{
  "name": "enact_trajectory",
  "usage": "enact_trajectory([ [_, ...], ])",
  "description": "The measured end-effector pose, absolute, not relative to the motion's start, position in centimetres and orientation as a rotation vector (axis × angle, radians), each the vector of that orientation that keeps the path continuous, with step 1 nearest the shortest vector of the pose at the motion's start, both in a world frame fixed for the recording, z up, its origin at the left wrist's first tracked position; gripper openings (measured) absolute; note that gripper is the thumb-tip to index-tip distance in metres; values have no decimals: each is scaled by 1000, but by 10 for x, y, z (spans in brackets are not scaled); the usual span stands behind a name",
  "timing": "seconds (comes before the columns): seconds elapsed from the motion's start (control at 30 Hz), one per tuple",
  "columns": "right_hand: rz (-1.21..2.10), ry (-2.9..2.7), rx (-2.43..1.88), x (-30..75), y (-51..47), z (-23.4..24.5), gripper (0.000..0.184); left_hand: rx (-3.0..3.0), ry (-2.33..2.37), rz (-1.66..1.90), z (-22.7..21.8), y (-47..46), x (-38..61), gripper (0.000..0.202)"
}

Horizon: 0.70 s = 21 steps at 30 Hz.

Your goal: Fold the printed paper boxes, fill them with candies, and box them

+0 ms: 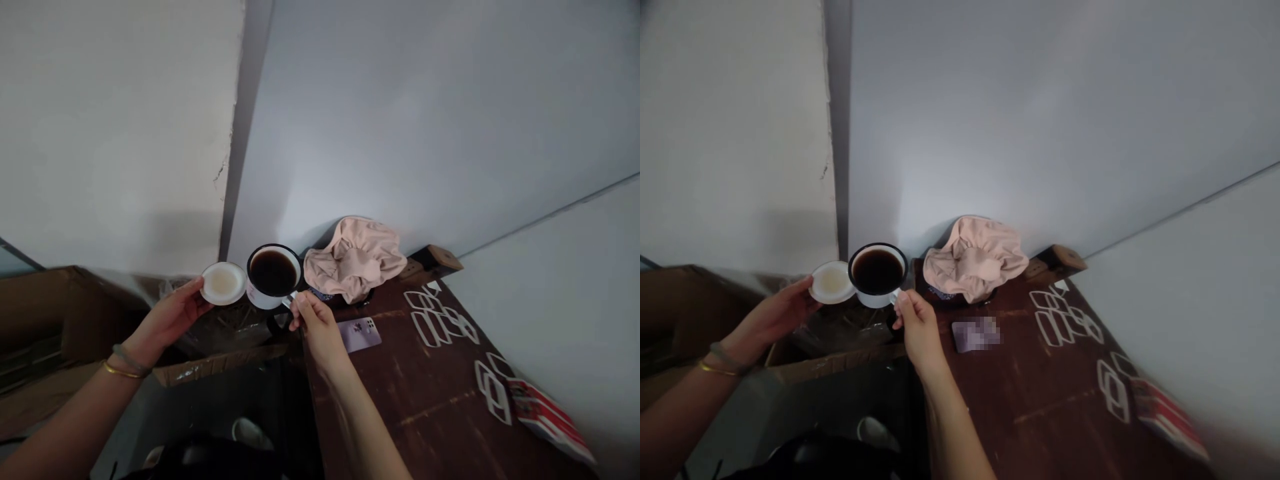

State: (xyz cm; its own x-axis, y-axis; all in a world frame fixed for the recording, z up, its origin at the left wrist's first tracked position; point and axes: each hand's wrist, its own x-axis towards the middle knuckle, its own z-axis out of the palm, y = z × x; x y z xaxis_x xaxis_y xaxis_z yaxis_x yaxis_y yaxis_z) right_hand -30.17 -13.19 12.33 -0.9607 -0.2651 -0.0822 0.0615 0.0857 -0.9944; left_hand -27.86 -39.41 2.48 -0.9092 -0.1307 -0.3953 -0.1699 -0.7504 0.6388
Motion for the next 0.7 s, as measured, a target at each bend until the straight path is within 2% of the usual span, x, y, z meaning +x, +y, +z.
enact_trajectory([
  [0.13,-1977,2140,-199,-284,-113,127,43,-653,1134,2830,30,-390,-277,11],
  [0.27,-1992,2160,-116,-258,-89,136,41,-652,1157,2813,37,-384,-275,17],
  [0.43,-2031,2225,8,-218,-54,142,45,-621,1164,2762,46,-374,-273,13],
  [0.7,-2054,2346,418,-151,15,135,44,-563,1226,2639,66,-346,-268,16],
])
